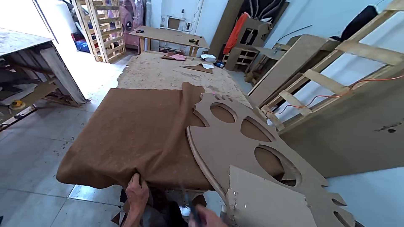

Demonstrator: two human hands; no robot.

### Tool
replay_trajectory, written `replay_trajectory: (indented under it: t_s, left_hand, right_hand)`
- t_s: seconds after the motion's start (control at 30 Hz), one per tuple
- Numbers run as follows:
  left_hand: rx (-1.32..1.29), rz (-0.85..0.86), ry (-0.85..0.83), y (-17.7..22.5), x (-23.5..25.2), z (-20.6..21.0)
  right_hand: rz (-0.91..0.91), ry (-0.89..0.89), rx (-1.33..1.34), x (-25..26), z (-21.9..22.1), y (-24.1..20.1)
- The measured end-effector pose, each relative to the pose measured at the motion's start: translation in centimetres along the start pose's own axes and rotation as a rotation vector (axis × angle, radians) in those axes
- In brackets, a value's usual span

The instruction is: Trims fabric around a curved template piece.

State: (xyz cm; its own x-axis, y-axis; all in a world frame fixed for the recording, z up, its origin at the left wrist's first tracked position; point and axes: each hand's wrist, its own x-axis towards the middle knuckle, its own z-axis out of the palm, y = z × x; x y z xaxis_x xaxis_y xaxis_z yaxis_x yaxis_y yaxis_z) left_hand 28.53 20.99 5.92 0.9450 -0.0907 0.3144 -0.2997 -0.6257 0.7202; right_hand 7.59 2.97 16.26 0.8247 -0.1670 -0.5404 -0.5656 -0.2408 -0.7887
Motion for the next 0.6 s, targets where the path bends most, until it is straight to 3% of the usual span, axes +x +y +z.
replay_trajectory:
  t_s: [0.1,0.17,0.27,0.37,0.5,0.6]
  left_hand:
    - [0.007,-0.061,-0.052,2.6,0.8,-1.3]
    - [0.07,-0.076,-0.125,3.2,1.5,-1.9]
    - [0.254,-0.131,-0.316,2.7,2.7,-2.9]
    - [0.432,-0.164,-0.444,1.9,3.0,-3.5]
    - [0.349,0.088,-0.214,-0.4,0.8,-2.7]
    - [0.244,0.183,-0.096,-1.8,0.0,-2.7]
  right_hand:
    - [-0.084,0.383,-0.252,5.2,-2.4,-3.2]
    - [-0.07,0.544,-0.375,9.3,-2.6,-6.2]
    - [-0.079,0.648,-0.536,15.1,-0.8,-7.4]
    - [-0.154,0.737,-0.729,18.9,1.1,-5.1]
    - [-0.237,0.786,-0.711,19.4,1.1,-4.3]
    - [-0.242,0.72,-0.497,15.7,0.5,-5.7]
